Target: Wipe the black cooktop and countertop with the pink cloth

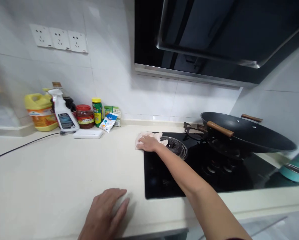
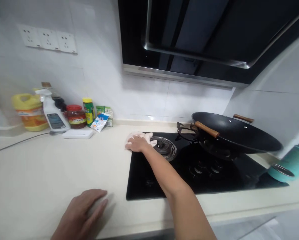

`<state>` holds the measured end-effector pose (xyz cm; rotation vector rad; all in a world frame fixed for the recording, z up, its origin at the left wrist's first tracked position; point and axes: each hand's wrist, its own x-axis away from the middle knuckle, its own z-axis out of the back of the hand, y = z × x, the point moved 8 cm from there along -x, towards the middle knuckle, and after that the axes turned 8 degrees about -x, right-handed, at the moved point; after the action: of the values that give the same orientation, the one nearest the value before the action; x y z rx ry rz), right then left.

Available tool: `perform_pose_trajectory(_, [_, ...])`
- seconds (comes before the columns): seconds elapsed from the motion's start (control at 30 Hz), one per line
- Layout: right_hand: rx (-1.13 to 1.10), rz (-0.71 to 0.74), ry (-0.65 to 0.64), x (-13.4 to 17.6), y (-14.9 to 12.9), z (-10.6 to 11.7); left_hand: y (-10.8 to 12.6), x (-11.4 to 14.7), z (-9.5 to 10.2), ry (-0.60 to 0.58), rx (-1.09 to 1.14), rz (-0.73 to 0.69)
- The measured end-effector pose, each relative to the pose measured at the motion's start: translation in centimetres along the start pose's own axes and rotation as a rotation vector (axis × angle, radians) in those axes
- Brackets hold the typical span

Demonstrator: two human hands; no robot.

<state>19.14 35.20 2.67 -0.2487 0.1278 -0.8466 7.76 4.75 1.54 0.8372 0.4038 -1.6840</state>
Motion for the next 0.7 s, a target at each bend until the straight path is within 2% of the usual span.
perform_pose_trajectory(0.13, [0.009, 0.08, 0.023, 5.8, -3.5, -0.6, 0.2, -0.6, 0.3, -0.064, 0.054, 0.068])
perform_pose_trajectory(0.27, [-0.049, 0.203, 0.026, 14.3, -6.6, -1.2, -0.2, -0.6, 0.2, -0.127, 0.091, 0.15])
perform_pose_trajectory(0.4, [-0.207, 0.222, -0.041, 22.0, -7.4, -1.4, -0.7, -0.4, -0.6, -0.17, 0.106, 0.188])
perform_pose_trajectory(0.5, [-0.236, 0.108, -0.071, 24.6, -5.0, -0.6, -1.2, -0.3, -1.1, -0.191, 0.11, 0.224])
perform_pose_trajectory(0.7, [-0.045, -0.187, 0.049, 24.6, 4.7, 2.5, -1.4, -0.4, -1.2, -0.249, 0.136, 0.286])
